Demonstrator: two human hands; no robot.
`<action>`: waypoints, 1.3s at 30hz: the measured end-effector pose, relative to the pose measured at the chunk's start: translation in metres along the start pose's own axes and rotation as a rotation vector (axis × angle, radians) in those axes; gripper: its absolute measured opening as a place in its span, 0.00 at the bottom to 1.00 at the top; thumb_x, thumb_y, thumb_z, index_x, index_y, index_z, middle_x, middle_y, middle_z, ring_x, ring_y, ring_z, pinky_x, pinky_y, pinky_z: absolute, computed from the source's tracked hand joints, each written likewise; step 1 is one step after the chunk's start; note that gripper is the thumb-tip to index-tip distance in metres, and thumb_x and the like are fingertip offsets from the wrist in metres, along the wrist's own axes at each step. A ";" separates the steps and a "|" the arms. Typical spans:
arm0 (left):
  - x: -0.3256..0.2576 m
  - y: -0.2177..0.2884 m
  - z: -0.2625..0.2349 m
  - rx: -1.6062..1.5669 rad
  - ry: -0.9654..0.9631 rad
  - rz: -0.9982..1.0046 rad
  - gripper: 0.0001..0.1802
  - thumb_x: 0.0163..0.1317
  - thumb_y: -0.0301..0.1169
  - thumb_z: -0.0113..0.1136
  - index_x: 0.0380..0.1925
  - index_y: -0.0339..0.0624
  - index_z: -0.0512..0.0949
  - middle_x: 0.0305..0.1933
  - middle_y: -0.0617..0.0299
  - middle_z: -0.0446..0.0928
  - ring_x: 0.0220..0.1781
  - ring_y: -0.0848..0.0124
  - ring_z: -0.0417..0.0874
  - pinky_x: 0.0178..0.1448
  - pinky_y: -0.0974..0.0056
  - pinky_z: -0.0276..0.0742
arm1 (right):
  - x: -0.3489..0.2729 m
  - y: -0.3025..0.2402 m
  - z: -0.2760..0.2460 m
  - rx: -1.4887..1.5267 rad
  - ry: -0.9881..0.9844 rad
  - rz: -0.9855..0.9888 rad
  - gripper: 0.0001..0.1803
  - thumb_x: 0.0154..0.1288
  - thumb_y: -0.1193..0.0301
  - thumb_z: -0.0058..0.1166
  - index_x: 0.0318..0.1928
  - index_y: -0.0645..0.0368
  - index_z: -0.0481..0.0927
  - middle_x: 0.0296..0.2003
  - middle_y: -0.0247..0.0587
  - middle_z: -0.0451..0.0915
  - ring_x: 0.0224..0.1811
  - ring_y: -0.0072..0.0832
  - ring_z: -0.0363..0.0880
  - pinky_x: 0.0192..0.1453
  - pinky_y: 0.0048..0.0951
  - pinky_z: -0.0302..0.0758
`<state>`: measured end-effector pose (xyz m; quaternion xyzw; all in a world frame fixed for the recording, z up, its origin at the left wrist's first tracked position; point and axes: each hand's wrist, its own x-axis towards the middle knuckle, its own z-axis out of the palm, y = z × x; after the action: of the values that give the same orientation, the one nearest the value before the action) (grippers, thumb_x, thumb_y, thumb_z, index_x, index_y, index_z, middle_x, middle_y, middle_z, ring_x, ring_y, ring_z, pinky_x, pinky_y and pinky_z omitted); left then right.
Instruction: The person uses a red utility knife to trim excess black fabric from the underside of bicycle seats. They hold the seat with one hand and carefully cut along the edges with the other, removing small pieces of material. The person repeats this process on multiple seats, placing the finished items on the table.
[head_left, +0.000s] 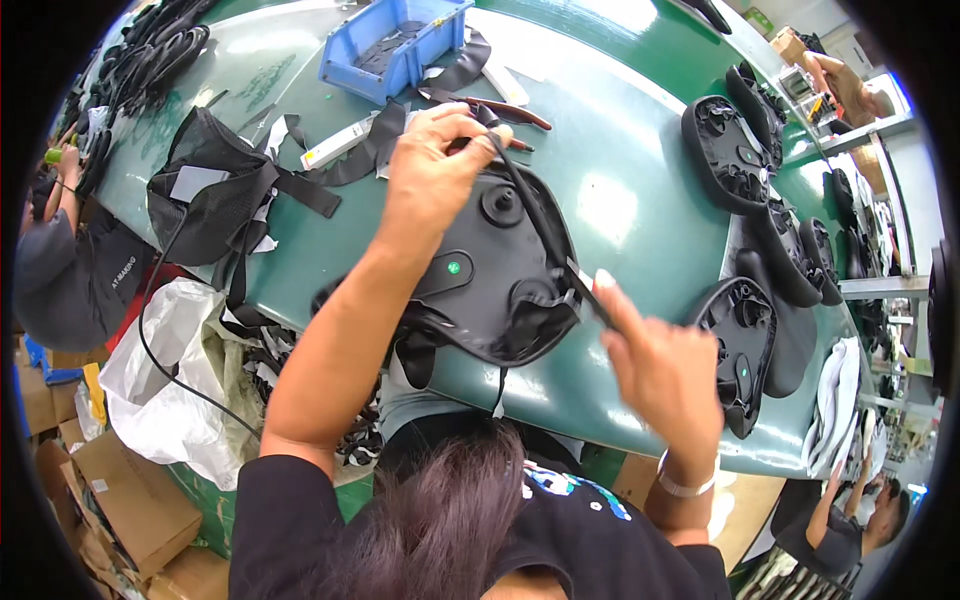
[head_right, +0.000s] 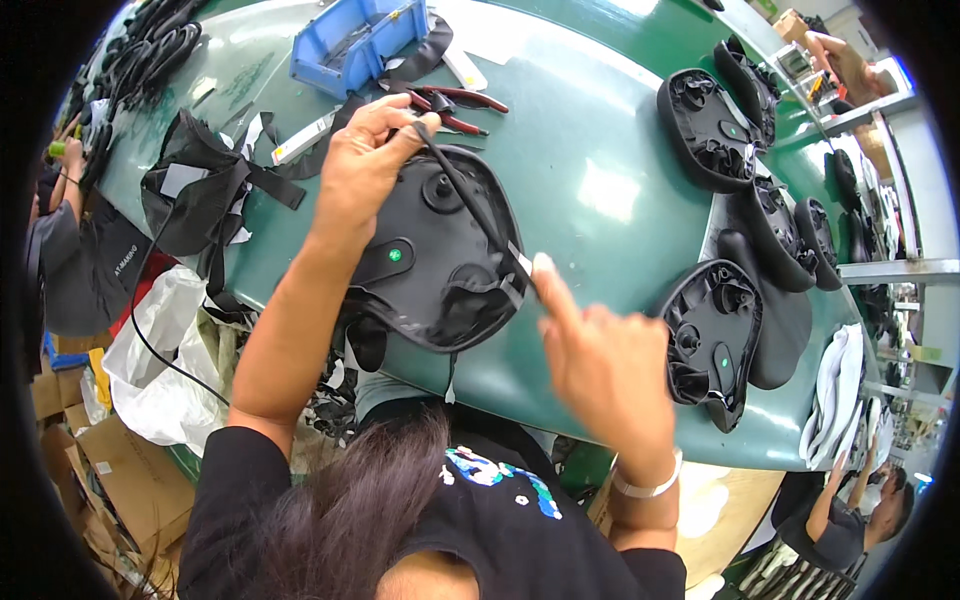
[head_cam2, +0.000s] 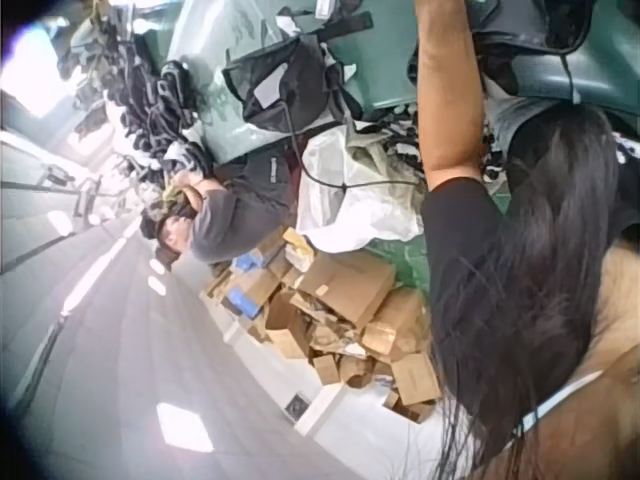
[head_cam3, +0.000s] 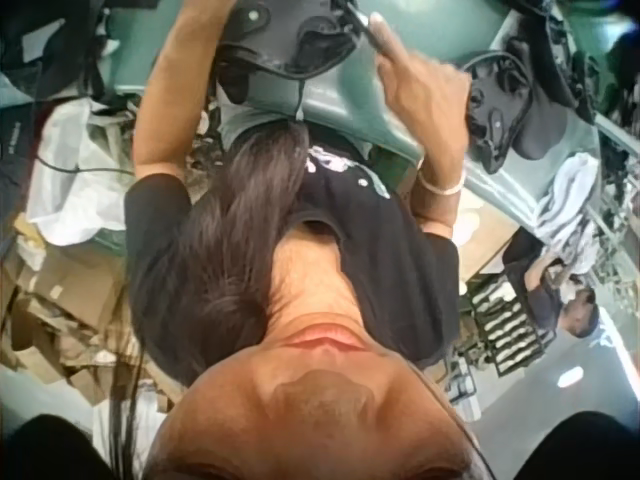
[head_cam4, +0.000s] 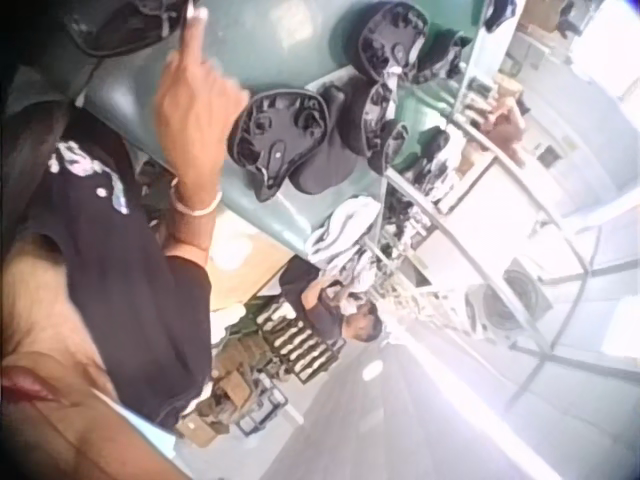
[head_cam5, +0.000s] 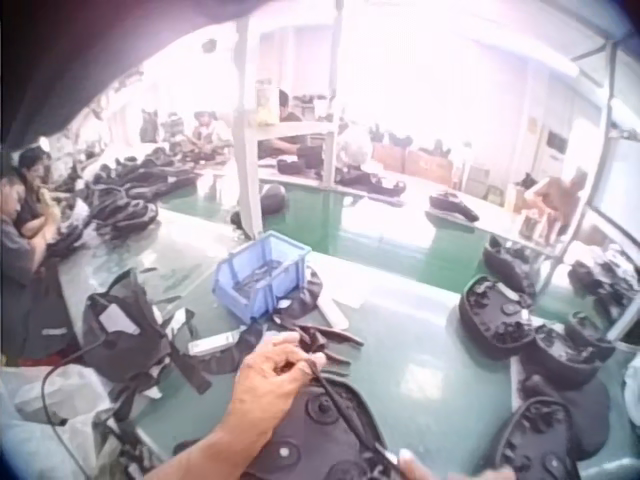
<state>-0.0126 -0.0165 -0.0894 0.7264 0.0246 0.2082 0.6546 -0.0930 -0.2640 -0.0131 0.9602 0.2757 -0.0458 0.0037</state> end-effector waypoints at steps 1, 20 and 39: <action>-0.001 0.005 -0.009 -0.164 -0.014 -0.097 0.12 0.59 0.36 0.66 0.33 0.36 0.82 0.41 0.64 0.76 0.35 0.79 0.72 0.43 0.73 0.68 | 0.018 0.012 -0.004 -0.057 0.022 -0.028 0.26 0.61 0.64 0.54 0.62 0.36 0.71 0.19 0.41 0.77 0.17 0.41 0.75 0.24 0.43 0.68; -0.018 0.052 -0.018 0.717 -0.770 0.592 0.29 0.40 0.56 0.71 0.28 0.40 0.78 0.26 0.60 0.74 0.28 0.62 0.70 0.32 0.62 0.66 | -0.008 0.039 -0.012 0.151 -0.121 -0.107 0.31 0.60 0.67 0.54 0.65 0.40 0.67 0.14 0.36 0.68 0.12 0.35 0.68 0.17 0.35 0.60; -0.023 0.014 -0.007 0.552 -0.832 -0.285 0.20 0.58 0.43 0.65 0.36 0.33 0.81 0.32 0.58 0.82 0.37 0.71 0.79 0.47 0.63 0.74 | -0.062 0.040 0.008 0.904 0.343 0.572 0.25 0.55 0.74 0.63 0.54 0.63 0.73 0.34 0.40 0.79 0.31 0.20 0.76 0.35 0.23 0.73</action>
<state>-0.0395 -0.0194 -0.0820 0.8827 -0.0852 -0.2038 0.4148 -0.1250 -0.3308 -0.0160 0.8964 -0.0459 0.0003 -0.4408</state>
